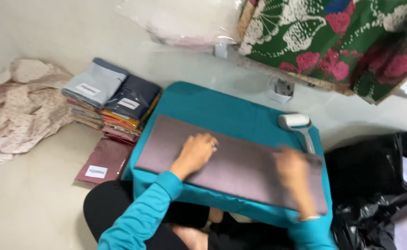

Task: Cleaning a hijab with a lint roller and folding it neatly on a small table.

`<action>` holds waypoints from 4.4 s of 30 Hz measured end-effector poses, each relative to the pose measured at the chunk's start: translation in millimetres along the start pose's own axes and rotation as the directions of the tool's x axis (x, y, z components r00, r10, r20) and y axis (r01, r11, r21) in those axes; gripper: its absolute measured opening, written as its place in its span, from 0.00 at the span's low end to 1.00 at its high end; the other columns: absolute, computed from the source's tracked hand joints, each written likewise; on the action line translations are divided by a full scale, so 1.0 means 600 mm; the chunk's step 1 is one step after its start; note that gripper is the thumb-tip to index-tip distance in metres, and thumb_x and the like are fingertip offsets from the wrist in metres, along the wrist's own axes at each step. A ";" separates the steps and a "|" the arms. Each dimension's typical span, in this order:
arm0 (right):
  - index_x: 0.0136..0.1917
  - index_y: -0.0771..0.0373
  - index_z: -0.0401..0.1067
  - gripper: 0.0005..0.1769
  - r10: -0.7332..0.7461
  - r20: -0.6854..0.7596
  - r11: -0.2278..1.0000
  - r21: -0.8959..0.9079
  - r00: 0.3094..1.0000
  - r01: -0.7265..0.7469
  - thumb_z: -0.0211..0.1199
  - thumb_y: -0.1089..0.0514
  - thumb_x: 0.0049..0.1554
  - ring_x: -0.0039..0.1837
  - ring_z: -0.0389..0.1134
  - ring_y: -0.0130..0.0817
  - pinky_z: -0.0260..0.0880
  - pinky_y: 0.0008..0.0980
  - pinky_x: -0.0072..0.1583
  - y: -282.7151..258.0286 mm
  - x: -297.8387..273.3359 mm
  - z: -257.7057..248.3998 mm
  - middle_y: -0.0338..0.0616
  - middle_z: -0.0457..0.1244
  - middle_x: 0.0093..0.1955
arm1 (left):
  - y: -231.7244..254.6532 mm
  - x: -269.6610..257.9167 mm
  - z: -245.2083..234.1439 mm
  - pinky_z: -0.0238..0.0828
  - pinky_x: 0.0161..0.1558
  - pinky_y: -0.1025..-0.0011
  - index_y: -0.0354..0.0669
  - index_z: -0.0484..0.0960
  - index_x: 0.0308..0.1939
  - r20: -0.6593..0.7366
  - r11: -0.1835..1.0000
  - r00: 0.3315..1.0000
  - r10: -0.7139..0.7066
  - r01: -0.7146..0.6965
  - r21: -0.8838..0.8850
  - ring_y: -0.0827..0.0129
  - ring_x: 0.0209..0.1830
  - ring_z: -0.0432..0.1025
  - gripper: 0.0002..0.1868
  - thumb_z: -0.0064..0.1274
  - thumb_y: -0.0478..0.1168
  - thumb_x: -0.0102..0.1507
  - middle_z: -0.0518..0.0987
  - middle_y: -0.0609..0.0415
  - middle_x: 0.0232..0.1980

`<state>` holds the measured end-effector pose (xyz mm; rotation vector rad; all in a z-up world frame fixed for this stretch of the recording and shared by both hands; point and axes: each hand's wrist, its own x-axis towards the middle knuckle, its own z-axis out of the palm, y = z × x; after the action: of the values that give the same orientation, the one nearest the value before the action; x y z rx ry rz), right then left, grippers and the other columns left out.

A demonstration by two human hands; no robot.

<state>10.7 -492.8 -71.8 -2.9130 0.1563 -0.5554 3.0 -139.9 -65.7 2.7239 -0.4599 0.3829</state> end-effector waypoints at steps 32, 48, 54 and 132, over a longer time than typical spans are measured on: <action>0.62 0.61 0.80 0.44 0.485 0.317 0.872 -0.100 0.815 -0.480 0.70 0.25 0.46 0.64 0.71 0.63 0.72 0.57 0.60 0.353 -0.119 0.029 0.60 0.74 0.56 | 0.199 0.014 0.119 0.41 0.74 0.36 0.57 0.64 0.77 0.121 0.925 0.919 0.374 -0.360 -0.122 0.45 0.82 0.50 0.41 0.42 0.68 0.64 0.58 0.43 0.81; 0.61 0.64 0.74 0.16 0.033 0.037 0.659 0.750 0.999 -0.049 0.69 0.56 0.62 0.61 0.65 0.38 0.67 0.47 0.61 -0.107 -0.065 -0.158 0.56 0.67 0.55 | 0.194 0.053 0.200 0.41 0.82 0.66 0.41 0.49 0.82 -0.047 -0.197 0.999 0.021 -0.042 -0.980 0.59 0.83 0.45 0.29 0.20 0.50 0.78 0.50 0.43 0.83; 0.81 0.59 0.51 0.35 -0.687 0.302 0.511 0.847 0.661 0.144 0.52 0.53 0.64 0.80 0.36 0.74 0.48 0.76 0.70 -0.322 -0.069 -0.246 0.63 0.29 0.86 | 0.025 0.007 0.091 0.56 0.72 0.56 0.39 0.66 0.72 0.236 -0.971 0.964 -0.124 -0.069 -0.228 0.48 0.68 0.66 0.35 0.43 0.60 0.70 0.69 0.39 0.70; 0.58 0.73 0.75 0.34 0.007 0.546 0.656 0.630 0.838 -0.416 0.78 0.47 0.48 0.52 0.70 0.49 0.75 0.46 0.46 -0.162 -0.027 0.069 0.62 0.68 0.48 | -0.195 -0.130 0.053 0.68 0.46 0.54 0.47 0.78 0.49 -0.275 0.839 0.807 -0.523 0.543 0.000 0.55 0.46 0.70 0.30 0.57 0.66 0.58 0.73 0.54 0.42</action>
<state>18.3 -389.1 -97.0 -2.0821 0.1648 0.1913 -19.7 -27.8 -153.7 2.6655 0.4058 0.6002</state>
